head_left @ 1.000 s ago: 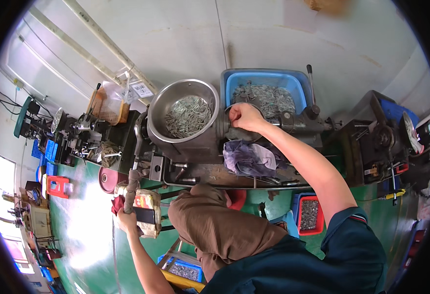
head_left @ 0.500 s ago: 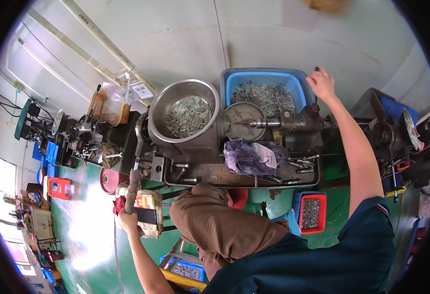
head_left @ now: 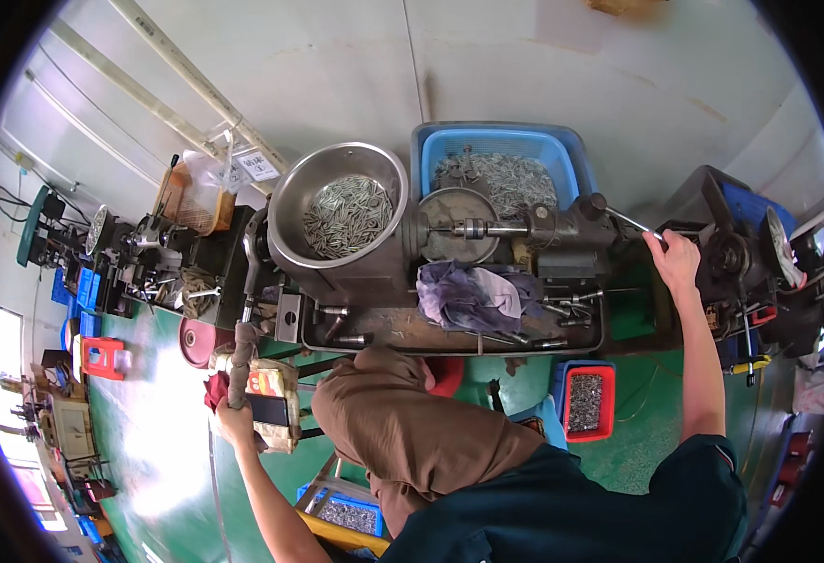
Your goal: The person operates a manual lathe to machine small metal components.
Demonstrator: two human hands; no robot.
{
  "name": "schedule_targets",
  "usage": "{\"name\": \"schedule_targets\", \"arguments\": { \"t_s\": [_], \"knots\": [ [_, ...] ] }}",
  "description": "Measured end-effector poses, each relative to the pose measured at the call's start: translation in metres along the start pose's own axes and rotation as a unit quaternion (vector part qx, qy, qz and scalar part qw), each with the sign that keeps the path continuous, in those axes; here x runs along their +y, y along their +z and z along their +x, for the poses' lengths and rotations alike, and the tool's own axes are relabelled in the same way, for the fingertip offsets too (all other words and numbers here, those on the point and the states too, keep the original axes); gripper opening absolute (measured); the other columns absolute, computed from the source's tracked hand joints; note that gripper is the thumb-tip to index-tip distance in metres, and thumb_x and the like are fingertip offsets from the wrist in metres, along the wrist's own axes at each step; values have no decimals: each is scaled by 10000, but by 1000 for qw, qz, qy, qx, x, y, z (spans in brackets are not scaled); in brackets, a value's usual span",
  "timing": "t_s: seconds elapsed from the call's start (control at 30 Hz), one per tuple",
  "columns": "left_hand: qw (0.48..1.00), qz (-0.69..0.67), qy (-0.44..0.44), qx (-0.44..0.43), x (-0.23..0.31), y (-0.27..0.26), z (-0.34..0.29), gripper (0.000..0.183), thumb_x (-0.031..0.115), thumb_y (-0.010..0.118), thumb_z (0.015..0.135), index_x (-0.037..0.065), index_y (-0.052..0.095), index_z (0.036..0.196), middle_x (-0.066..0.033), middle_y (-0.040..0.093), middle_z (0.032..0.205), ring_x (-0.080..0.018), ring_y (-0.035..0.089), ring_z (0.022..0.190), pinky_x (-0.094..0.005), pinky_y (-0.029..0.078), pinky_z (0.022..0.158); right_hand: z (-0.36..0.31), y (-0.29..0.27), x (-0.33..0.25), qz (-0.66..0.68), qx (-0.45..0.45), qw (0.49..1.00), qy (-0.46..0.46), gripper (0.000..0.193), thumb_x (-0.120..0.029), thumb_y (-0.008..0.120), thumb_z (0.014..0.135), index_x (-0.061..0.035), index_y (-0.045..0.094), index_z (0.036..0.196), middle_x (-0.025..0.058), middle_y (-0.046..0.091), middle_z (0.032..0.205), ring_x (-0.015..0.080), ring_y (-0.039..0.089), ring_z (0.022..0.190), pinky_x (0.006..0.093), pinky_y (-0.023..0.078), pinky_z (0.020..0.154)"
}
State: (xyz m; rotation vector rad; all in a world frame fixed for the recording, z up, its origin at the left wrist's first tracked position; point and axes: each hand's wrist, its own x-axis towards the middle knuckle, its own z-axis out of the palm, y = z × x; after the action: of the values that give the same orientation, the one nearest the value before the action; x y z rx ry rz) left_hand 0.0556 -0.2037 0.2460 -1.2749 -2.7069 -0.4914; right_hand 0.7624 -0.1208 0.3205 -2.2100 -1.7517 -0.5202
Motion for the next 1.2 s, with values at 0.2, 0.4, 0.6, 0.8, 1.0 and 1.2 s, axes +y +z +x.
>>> {"name": "schedule_targets", "arguments": {
  "t_s": [0.2, 0.4, 0.6, 0.8, 1.0, 1.2],
  "knots": [
    [999, 2, -11, -32, 10, -8, -2, 235, 211, 612, 630, 34, 592, 784, -173, 582, 705, -349, 558, 686, -413, 426, 611, -5, -1, -2, -8, 15, 1000, -5, 470, -438, 536, 744, -26, 465, 532, 149, 497, 498, 340, 515, 511, 407, 399, 479],
    [1000, -10, 7, -20, 14, -10, -3, 213, 199, 604, 630, 35, 593, 766, -170, 578, 676, -346, 558, 663, -413, 422, 598, -6, -5, -6, -11, 15, 1000, -1, 468, -436, 530, 751, -24, 477, 538, 157, 507, 511, 344, 518, 516, 409, 402, 479],
    [1000, -13, 11, -19, 12, -7, -2, 206, 188, 602, 629, 32, 595, 764, -171, 578, 673, -343, 559, 655, -411, 420, 592, -7, -8, -11, -21, 5, 1000, 15, 471, -442, 521, 756, -24, 484, 544, 156, 520, 523, 348, 524, 527, 416, 409, 490],
    [1000, 1, 6, -21, 14, -7, -2, 219, 187, 602, 636, 37, 601, 795, -174, 582, 689, -344, 563, 675, -407, 427, 606, -7, -9, -14, -29, -4, 999, 27, 484, -461, 510, 756, -22, 494, 552, 153, 530, 533, 350, 528, 532, 423, 412, 499],
    [1000, -13, 0, -12, 10, -7, -1, 249, 187, 602, 638, 34, 596, 834, -186, 582, 724, -353, 560, 708, -411, 429, 628, -9, -10, -17, -27, -9, 999, 39, 496, -475, 504, 754, -19, 501, 559, 158, 534, 543, 350, 533, 549, 421, 415, 508],
    [1000, 0, -6, -15, 10, -6, -1, 250, 186, 599, 637, 12, 593, 816, -191, 582, 726, -356, 559, 700, -408, 428, 626, -7, -11, -16, -13, -22, 999, 42, 485, -457, 514, 755, -15, 494, 558, 159, 530, 542, 351, 530, 546, 417, 414, 508]
  ]
}}
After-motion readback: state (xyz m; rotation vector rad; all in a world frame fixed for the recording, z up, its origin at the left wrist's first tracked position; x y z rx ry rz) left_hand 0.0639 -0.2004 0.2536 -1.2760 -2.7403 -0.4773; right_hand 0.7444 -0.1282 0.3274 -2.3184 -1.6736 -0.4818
